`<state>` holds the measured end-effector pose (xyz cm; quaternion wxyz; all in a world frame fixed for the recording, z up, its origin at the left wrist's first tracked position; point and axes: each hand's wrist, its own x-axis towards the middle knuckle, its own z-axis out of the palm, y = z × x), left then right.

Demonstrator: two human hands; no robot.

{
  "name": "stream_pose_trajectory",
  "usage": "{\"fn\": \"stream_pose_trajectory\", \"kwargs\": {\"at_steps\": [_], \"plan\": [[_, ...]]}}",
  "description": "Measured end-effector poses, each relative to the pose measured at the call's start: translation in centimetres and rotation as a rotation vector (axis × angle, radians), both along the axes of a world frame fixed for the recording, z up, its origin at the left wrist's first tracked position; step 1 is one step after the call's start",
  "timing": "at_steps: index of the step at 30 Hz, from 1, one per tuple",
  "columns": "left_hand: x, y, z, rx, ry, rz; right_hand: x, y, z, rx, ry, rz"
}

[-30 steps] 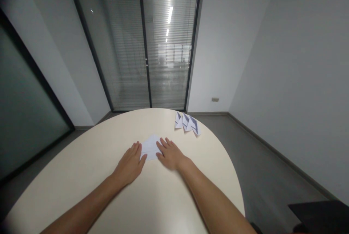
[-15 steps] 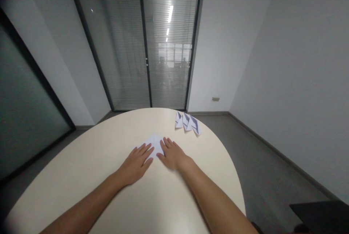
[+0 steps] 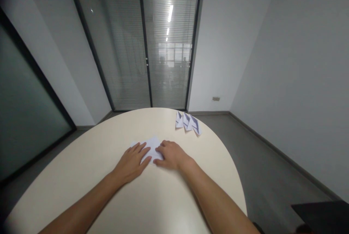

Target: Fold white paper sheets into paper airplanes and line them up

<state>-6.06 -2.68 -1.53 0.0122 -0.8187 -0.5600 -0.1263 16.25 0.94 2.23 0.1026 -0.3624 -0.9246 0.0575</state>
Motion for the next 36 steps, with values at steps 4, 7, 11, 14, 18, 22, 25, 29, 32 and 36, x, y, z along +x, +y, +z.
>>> {"fn": "stream_pose_trajectory", "kwargs": {"at_steps": [4,7,11,14,18,22,25,29,32,36], "plan": [[-0.1,0.1,-0.2,0.015,-0.015,-0.004,0.0,0.2,0.0,0.002,0.006,0.005],[0.0,0.1,-0.1,0.038,-0.025,-0.025,-0.1,0.1,0.3,-0.002,0.018,0.039],[0.4,0.0,0.4,0.041,-0.016,-0.056,-0.2,-0.1,0.9,-0.060,0.072,0.158],[0.5,-0.1,0.5,0.031,-0.007,-0.073,-0.1,0.1,0.6,-0.082,0.114,0.175],[0.2,-0.4,0.6,0.007,0.015,-0.091,0.5,1.0,-0.9,-0.031,0.178,0.133],[0.0,-0.7,0.7,-0.017,0.009,-0.107,1.3,1.9,-2.5,-0.010,0.207,0.027],[0.0,-0.7,0.5,-0.030,0.003,-0.108,1.5,2.2,-3.1,-0.034,0.242,-0.002],[-0.1,-0.5,0.3,-0.025,-0.012,-0.103,1.3,2.3,-3.2,-0.057,0.300,0.024],[-0.1,-0.7,0.6,0.009,-0.013,-0.112,1.2,2.2,-2.7,-0.058,0.320,0.049],[0.0,-0.9,1.2,0.050,-0.026,-0.136,1.1,1.8,-2.1,-0.018,0.303,0.051]]}}
